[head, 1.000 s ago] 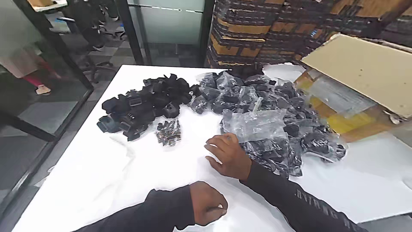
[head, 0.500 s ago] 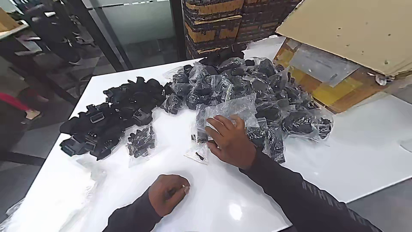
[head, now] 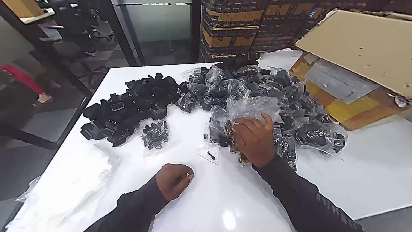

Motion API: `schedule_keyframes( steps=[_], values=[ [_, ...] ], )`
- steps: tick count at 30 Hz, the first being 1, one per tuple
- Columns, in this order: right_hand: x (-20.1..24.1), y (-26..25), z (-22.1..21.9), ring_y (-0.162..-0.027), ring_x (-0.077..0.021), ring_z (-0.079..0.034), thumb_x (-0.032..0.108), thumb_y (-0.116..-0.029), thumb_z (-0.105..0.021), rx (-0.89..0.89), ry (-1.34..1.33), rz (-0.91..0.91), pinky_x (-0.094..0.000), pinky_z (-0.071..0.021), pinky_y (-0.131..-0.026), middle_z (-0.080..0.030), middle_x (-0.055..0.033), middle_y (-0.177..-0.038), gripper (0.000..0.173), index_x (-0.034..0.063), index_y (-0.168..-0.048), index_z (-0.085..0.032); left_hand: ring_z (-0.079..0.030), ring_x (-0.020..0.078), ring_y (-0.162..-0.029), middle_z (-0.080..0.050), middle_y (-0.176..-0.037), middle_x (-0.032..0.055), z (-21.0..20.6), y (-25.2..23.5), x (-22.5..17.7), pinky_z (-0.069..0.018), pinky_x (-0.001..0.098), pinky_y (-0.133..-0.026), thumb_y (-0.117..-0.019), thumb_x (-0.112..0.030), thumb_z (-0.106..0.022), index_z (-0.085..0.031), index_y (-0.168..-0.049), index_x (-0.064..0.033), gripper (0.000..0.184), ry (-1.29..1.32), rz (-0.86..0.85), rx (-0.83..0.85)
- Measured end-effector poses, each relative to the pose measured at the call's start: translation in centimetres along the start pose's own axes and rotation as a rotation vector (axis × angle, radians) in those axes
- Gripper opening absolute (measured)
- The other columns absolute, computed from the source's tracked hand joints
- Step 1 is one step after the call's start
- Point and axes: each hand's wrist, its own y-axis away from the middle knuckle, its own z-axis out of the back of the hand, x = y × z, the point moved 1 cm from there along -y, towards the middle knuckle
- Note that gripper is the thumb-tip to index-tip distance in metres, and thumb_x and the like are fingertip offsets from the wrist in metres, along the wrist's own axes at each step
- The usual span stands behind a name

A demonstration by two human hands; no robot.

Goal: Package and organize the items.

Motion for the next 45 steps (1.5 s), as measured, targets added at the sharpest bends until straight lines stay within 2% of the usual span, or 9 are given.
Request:
schedule_keyframes(
  steps=[5,9,12,14,18,25,30,37,45],
  values=[
    [2.1,1.2,1.5,-0.111,-0.0188,-0.065,0.020,-0.1062,-0.049,-0.273,-0.344,0.179,-0.0453,-0.0423,-0.108,-0.071,-0.0021,-0.112,0.013,0.0182,-0.106,-0.062,-0.060,0.0075,-0.063,-0.069,-0.083,0.0068,-0.3,-0.3,0.0,-0.0532,0.0231,-0.057,-0.0989,-0.022,-0.063,-0.069,-0.117,-0.0008,0.028,-0.004,0.024,-0.149],
    [5.1,2.5,2.1,-0.110,-0.0175,-0.068,0.012,-0.1051,-0.050,-0.245,-0.914,0.259,-0.0346,-0.0575,-0.096,-0.069,-0.0028,-0.114,0.011,0.0157,-0.112,-0.057,-0.067,0.0159,-0.105,-0.061,-0.133,0.0182,0.6,-1.1,-0.2,-0.0602,0.0285,-0.074,-0.0838,-0.034,-0.083,-0.048,-0.142,0.0036,0.078,0.057,0.096,-0.331],
    [7.0,2.9,2.3,-0.096,-0.0097,-0.072,0.019,-0.1088,-0.050,-0.258,-1.151,0.035,-0.0265,-0.0613,-0.084,-0.072,0.0037,-0.106,0.016,0.0209,-0.120,-0.062,-0.059,0.0229,-0.126,-0.051,-0.147,0.0217,1.0,-1.2,-0.1,-0.0593,0.0359,-0.088,-0.0769,-0.044,-0.087,-0.042,-0.148,0.0040,0.096,0.115,0.054,-0.319],
    [7.6,2.8,1.9,-0.089,-0.0040,-0.071,0.023,-0.1087,-0.052,-0.272,-1.213,-0.107,-0.0196,-0.0606,-0.077,-0.073,0.0074,-0.103,0.016,0.0217,-0.118,-0.064,-0.062,0.0218,-0.125,-0.060,-0.140,0.0198,0.8,-1.1,-0.2,-0.0598,0.0371,-0.093,-0.0868,-0.042,-0.081,-0.057,-0.137,0.0017,0.071,0.149,0.002,-0.276],
    [7.5,2.8,0.5,-0.084,-0.0049,-0.072,0.020,-0.1057,-0.058,-0.199,-1.342,-0.217,-0.0209,-0.0625,-0.071,-0.072,0.0058,-0.103,0.014,0.0181,-0.120,-0.062,-0.071,0.0025,-0.084,-0.074,-0.086,0.0038,-0.2,-0.5,-0.4,-0.0604,0.0238,-0.078,-0.0986,-0.021,-0.069,-0.069,-0.087,-0.0014,0.022,0.308,-0.017,-0.249],
    [6.9,3.0,-1.8,-0.101,-0.0094,-0.069,0.021,-0.1032,-0.062,0.040,-1.467,-0.241,-0.0308,-0.0591,-0.089,-0.069,0.0018,-0.114,0.053,0.0089,-0.146,-0.034,-0.066,-0.0013,-0.068,-0.072,-0.079,-0.0075,0.3,-0.5,-0.6,-0.0573,0.0188,-0.064,-0.1022,-0.015,-0.062,-0.072,-0.097,-0.0102,0.012,0.615,0.158,-0.244],
    [7.9,3.5,-1.8,-0.111,-0.0195,-0.070,0.019,-0.0975,-0.070,0.236,-1.633,-0.240,-0.0386,-0.0626,-0.090,-0.057,-0.0072,-0.142,0.087,0.0135,-0.158,-0.007,-0.064,-0.0002,-0.067,-0.069,-0.078,-0.0066,0.3,-0.6,-0.4,-0.0558,0.0198,-0.063,-0.1054,-0.016,-0.056,-0.070,-0.099,-0.0090,0.017,0.626,0.190,-0.271],
    [8.9,3.8,-2.0,-0.090,-0.0186,-0.074,-0.008,-0.0867,-0.070,0.407,-1.594,-0.301,-0.0358,-0.0655,-0.076,-0.057,-0.0094,-0.142,0.106,0.0122,-0.159,0.005,-0.067,-0.0003,-0.078,-0.075,-0.091,-0.0056,0.5,-1.0,-0.5,-0.0566,0.0193,-0.071,-0.1109,-0.016,-0.040,-0.067,-0.103,-0.0091,0.029,0.575,0.202,-0.337],
    [8.5,3.7,-1.7,-0.072,-0.0101,-0.068,-0.007,-0.0843,-0.065,0.443,-1.490,-0.326,-0.0276,-0.0600,-0.059,-0.058,-0.0080,-0.143,0.105,0.0103,-0.160,0.005,-0.069,0.0024,-0.077,-0.075,-0.092,-0.0040,1.0,-1.0,-0.6,-0.0572,0.0203,-0.066,-0.1093,-0.015,-0.037,-0.066,-0.110,-0.0049,0.031,0.520,0.300,-0.423]
  ],
)
